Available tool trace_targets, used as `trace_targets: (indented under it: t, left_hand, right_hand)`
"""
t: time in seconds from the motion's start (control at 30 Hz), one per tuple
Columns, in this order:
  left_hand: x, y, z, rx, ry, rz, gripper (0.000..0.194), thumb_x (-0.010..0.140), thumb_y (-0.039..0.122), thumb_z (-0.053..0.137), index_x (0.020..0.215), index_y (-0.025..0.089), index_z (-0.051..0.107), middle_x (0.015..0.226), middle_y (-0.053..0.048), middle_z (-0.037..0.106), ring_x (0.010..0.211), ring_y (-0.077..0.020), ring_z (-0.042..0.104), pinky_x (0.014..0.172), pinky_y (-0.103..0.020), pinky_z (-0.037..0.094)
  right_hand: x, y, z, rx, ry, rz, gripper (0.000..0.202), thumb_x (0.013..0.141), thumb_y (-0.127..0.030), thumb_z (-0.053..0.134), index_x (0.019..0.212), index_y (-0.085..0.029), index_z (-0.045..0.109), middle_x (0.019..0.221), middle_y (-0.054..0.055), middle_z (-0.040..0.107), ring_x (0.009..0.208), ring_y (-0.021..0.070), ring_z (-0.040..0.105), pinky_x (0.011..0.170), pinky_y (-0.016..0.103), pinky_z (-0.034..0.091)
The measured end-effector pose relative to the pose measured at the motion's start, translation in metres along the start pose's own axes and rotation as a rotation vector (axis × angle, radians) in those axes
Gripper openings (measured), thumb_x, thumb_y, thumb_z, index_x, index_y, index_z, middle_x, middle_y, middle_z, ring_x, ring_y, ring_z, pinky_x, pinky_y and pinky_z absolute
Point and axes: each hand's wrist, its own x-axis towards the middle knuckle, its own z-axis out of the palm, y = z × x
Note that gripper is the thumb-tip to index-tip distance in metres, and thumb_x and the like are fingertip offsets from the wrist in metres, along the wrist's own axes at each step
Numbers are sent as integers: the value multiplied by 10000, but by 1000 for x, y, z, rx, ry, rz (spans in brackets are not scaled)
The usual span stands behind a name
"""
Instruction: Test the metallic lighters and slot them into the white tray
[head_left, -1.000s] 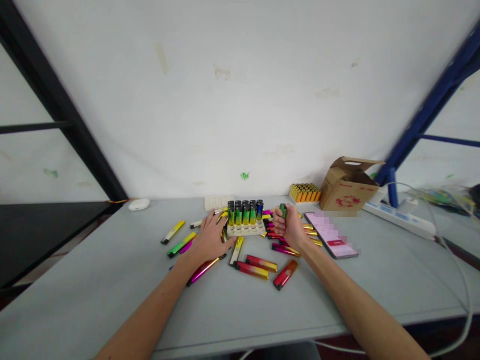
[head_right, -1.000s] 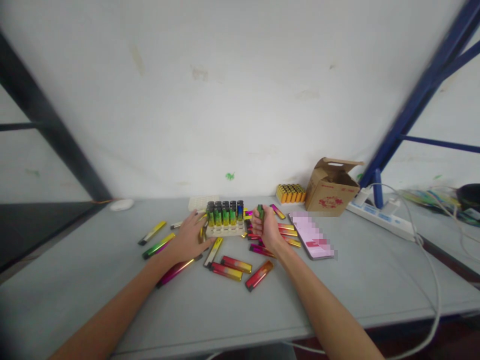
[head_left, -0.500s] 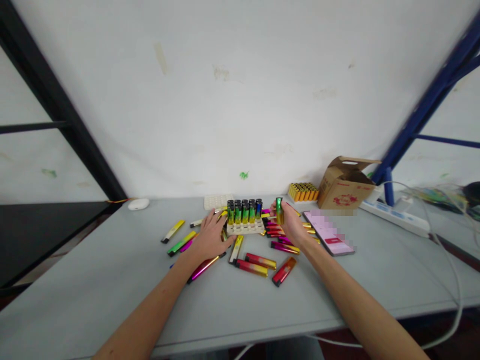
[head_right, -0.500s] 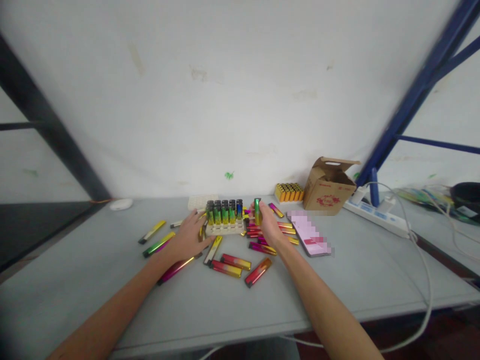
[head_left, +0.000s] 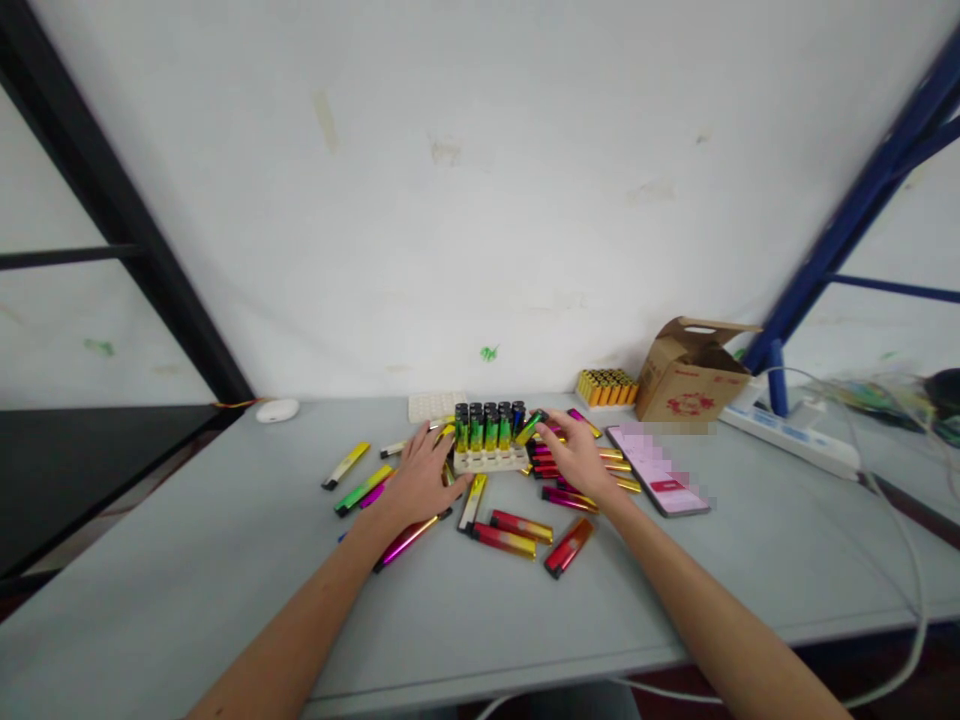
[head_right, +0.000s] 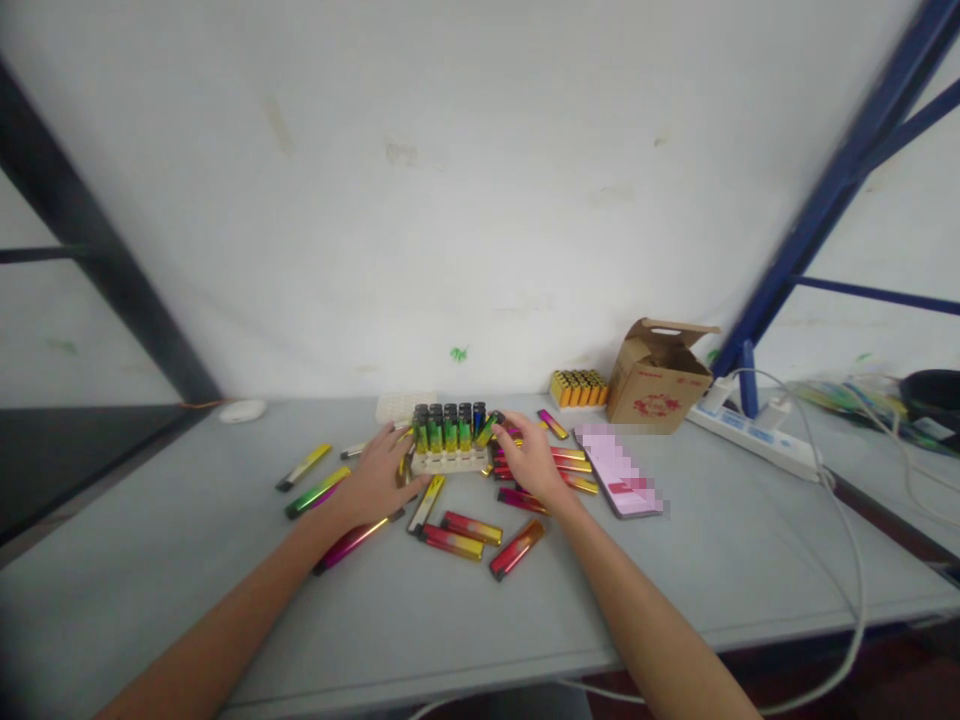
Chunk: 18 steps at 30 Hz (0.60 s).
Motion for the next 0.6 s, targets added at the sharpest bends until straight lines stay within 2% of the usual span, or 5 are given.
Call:
trace_targets:
  t: [0.1,0.2,0.37,0.5,0.6]
  left_hand:
    - [0,0,0,14,-6,11,662,825,537,506,1318,96,468,1407,-200,449,1387,-397,267,1108,-565,289]
    - [1,-1,0,22,-13,19,668,831,543,495,1316,84,469,1411,-206,443,1384,-402,268,1110,-561,288]
    - [0,-1,-1,16,-19,8,675,833,541,498,1332,88,455,1421,-207,431,1389,-399,258,1110,-563,287]
    - [0,0,-1,-4,-11,-1,679,823,521,529,1335,81,455,1415,-215,433,1389,-396,261,1114,-566,278]
    - [0,0,0,-10,-2,-4,670,819,514,541,1331,89,463,1411,-211,440,1389,-395,265,1111,-572,280]
  right_hand:
    - [-2,2,1,-83,-25,-52,206,779,-249,661,979,-246,709,933,40,694,895,236,600,885,380,435]
    - [-3,1,1,-152,-78,-107,241,819,-244,606,1043,-257,694,962,47,679,908,230,597,895,392,437]
    - [-4,3,2,-247,-36,-209,248,851,-229,559,1066,-266,677,1016,66,629,910,222,588,878,397,451]
    - [-3,7,2,-243,-8,-200,272,856,-246,571,1123,-260,620,981,63,657,896,228,609,866,402,466]
    - [-2,8,1,-261,8,-199,231,855,-266,577,1082,-232,602,945,65,666,876,227,623,837,393,487]
